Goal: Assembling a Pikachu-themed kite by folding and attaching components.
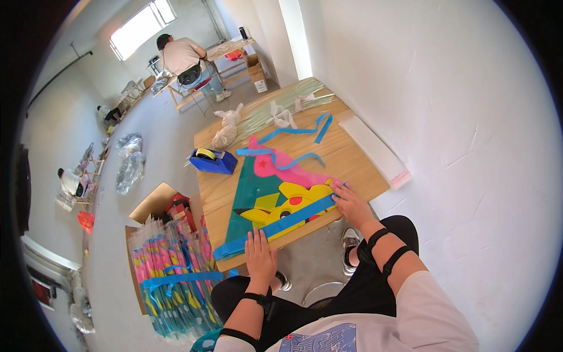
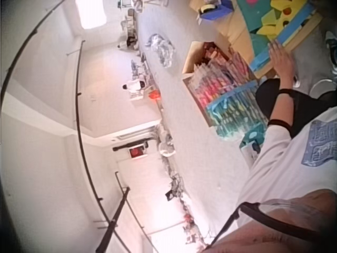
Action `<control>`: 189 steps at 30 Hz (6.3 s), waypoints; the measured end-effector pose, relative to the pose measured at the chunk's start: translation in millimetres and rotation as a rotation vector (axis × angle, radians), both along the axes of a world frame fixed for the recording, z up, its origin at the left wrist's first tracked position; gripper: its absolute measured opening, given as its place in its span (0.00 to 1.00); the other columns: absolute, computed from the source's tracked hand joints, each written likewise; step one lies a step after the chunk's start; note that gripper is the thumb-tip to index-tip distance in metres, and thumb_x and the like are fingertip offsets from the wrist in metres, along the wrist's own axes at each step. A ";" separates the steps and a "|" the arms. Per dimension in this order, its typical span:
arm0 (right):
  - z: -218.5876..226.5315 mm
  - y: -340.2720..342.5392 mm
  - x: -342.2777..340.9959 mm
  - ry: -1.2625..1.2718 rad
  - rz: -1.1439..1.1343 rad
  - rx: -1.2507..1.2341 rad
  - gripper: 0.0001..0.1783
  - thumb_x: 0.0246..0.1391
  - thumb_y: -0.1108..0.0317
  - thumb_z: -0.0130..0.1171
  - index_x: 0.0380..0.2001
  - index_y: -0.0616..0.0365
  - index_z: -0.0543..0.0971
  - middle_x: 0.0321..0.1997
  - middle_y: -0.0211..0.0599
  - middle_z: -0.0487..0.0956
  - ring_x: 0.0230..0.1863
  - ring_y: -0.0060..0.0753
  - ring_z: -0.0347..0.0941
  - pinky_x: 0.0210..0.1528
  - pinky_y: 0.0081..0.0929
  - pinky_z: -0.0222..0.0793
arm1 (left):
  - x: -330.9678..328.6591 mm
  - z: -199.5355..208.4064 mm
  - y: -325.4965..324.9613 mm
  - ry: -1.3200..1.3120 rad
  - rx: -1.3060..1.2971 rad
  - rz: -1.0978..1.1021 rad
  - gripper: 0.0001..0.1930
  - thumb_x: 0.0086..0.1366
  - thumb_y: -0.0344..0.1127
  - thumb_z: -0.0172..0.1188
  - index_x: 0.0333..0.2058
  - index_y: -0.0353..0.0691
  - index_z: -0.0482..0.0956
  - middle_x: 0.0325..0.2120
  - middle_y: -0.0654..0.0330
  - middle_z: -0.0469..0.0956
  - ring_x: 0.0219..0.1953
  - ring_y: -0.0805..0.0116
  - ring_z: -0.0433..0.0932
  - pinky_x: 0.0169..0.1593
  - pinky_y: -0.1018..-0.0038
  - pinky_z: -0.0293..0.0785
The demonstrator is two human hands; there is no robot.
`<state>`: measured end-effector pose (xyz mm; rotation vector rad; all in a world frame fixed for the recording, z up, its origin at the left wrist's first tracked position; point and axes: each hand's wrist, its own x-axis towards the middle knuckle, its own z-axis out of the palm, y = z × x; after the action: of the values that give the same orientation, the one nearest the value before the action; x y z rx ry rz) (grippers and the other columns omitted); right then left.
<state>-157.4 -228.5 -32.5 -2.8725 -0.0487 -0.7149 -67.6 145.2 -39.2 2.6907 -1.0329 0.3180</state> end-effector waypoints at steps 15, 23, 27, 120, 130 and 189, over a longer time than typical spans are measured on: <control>-14.4 -35.3 18.0 -0.014 -0.399 1.266 0.13 0.71 0.69 0.59 0.52 0.64 0.85 0.57 0.33 0.84 0.54 0.25 0.81 0.57 0.27 0.78 | -0.3 1.0 -0.6 0.013 -0.002 0.002 0.39 0.74 0.50 0.56 0.75 0.31 0.58 0.77 0.43 0.56 0.78 0.41 0.53 0.78 0.49 0.49; -21.7 -78.3 6.9 -0.196 -0.597 1.202 0.15 0.71 0.73 0.54 0.55 0.67 0.81 0.61 0.43 0.82 0.60 0.34 0.80 0.60 0.34 0.78 | -0.5 5.3 -6.6 0.017 -0.019 -0.013 0.38 0.74 0.48 0.56 0.74 0.30 0.59 0.76 0.43 0.58 0.78 0.40 0.54 0.78 0.49 0.49; 5.7 -29.9 -7.0 0.045 -0.306 0.353 0.19 0.63 0.76 0.57 0.56 0.68 0.80 0.65 0.50 0.79 0.65 0.51 0.77 0.67 0.42 0.73 | -1.3 4.1 6.2 0.017 0.003 0.017 0.38 0.74 0.48 0.57 0.74 0.30 0.59 0.76 0.43 0.57 0.78 0.41 0.54 0.78 0.49 0.49; 17.2 92.3 30.2 0.207 -0.462 -0.144 0.36 0.54 0.47 0.71 0.62 0.52 0.77 0.45 0.31 0.81 0.55 0.41 0.76 0.68 0.47 0.57 | 174.2 43.2 128.5 0.717 0.318 0.234 0.32 0.50 0.60 0.82 0.27 0.31 0.83 0.21 0.51 0.80 0.26 0.55 0.80 0.34 0.60 0.73; 18.3 92.6 33.2 0.226 -0.464 -0.137 0.36 0.54 0.47 0.72 0.63 0.51 0.77 0.46 0.33 0.82 0.55 0.39 0.78 0.65 0.46 0.59 | 87.8 51.5 65.0 0.187 -0.039 -0.138 0.25 0.67 0.41 0.67 0.60 0.37 0.78 0.67 0.47 0.73 0.72 0.43 0.67 0.73 0.43 0.58; 16.5 12.2 -43.0 0.243 -0.615 0.704 0.20 0.64 0.68 0.54 0.57 0.54 0.82 0.49 0.53 0.85 0.49 0.59 0.82 0.51 0.50 0.78 | 24.6 -6.0 32.8 0.081 -0.088 0.097 0.28 0.79 0.38 0.47 0.74 0.37 0.64 0.77 0.53 0.60 0.79 0.50 0.55 0.79 0.54 0.52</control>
<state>-200.4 -216.3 -16.0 -2.2353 0.9467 -0.3453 -42.9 178.1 -45.2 2.6558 -0.8481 0.2636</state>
